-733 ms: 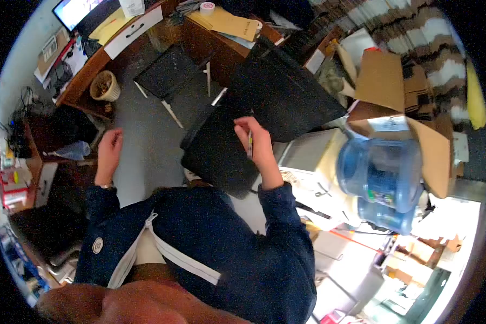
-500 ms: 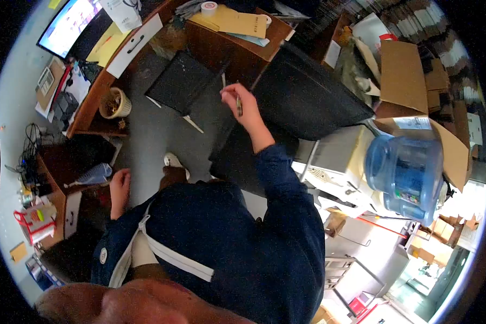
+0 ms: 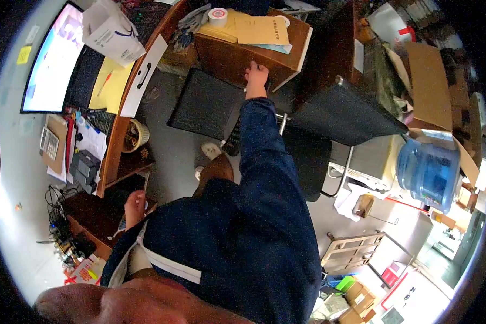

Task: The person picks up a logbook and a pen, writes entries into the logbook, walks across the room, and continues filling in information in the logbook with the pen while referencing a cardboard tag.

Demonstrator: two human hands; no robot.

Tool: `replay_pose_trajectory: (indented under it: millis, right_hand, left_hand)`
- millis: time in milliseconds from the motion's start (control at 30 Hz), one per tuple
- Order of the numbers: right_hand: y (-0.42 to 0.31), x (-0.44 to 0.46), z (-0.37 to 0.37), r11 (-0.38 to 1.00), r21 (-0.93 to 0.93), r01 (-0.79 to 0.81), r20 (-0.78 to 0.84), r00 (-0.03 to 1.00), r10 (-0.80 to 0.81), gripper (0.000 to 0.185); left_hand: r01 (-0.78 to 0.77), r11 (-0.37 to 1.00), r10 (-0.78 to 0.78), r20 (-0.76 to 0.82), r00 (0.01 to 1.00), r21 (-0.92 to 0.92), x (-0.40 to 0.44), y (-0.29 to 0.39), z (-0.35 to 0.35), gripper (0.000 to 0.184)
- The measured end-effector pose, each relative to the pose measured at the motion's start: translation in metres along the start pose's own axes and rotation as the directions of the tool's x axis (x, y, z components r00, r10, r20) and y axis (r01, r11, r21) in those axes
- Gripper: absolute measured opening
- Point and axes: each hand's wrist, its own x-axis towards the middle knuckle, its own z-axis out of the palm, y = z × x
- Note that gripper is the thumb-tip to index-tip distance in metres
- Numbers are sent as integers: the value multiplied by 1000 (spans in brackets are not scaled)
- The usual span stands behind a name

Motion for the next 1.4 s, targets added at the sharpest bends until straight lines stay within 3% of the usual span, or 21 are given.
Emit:
replay_pose_trajectory:
  millis: [33, 100, 167, 200, 233, 300, 333, 367, 400, 467, 533, 667, 767, 900, 1000, 1100, 1267, 1400]
  right_hand:
    - [8, 26, 7, 1000, 26, 4, -72, 997, -2, 40]
    - [13, 55, 34, 997, 72, 3, -198, 980, 12, 43]
    - [30, 138, 33, 988, -50, 144, -314, 937, -152, 46]
    - [41, 161, 57, 979, -83, 186, -361, 910, -204, 48]
    - [61, 184, 85, 968, -120, 221, -406, 879, -251, 49]
    - [77, 213, 105, 965, 11, 263, -459, 859, -228, 49]
    - [79, 225, 122, 954, 77, 290, -481, 849, -219, 48]
    - [81, 233, 133, 938, 137, 318, -505, 837, -210, 48]
    - [77, 240, 140, 938, 156, 311, -534, 825, -185, 48]
    - [64, 246, 153, 951, 170, 257, -597, 795, -109, 47]
    - [68, 244, 159, 955, 227, 189, -586, 810, -21, 43]
    - [65, 250, 136, 894, 434, 111, -387, 919, 74, 36]
    - [19, 215, 109, 856, 433, 283, -379, 919, -112, 45]
    - [-38, 205, 66, 969, 216, 124, -334, 941, -46, 54]
    - [-51, 222, 45, 995, 13, 95, -358, 930, -84, 47]
    - [-57, 234, 45, 903, 414, 119, -181, 982, -46, 38]
    - [-121, 249, 50, 786, 555, 272, 20, 940, -339, 38]
    - [-167, 200, 46, 762, 570, 307, 45, 915, -401, 45]
  left_hand:
    - [-39, 997, 36, 45, 998, 67, 9, -8, 4, 24]
    - [189, 982, -188, 142, 972, 7, 19, -78, 15, 23]
    - [301, 951, -286, 175, 942, -67, 23, -121, 65, 23]
    - [297, 952, -286, 126, 950, -74, 21, -132, 46, 23]
    - [325, 945, -314, 157, 937, -49, 31, -130, 30, 23]
    - [375, 927, -367, 217, 905, 6, 53, -122, -1, 25]
    - [319, 948, -314, 210, 926, 13, 59, -112, -15, 26]
    - [263, 965, -261, 208, 943, 17, 66, -82, -27, 26]
    - [319, 932, -345, 157, 925, 169, 85, -19, -34, 25]
    - [322, 943, -330, 120, 936, 79, 100, -21, -25, 24]
    - [330, 943, -334, 110, 936, 53, 111, -19, -27, 24]
    - [365, 926, -376, 138, 917, 94, 135, 21, -27, 22]
    - [331, 938, -343, 156, 926, 100, 150, 35, -32, 22]
    - [374, 927, -361, 180, 915, -41, 160, 22, -28, 20]
    - [325, 945, -325, 227, 918, 36, 176, 18, -21, 19]
    - [124, 985, -149, 223, 963, 121, 189, 69, -20, 18]
    - [108, 992, -120, 252, 960, 59, 203, 73, -26, 19]
    - [211, 976, -219, 290, 932, 58, 214, 103, -20, 19]
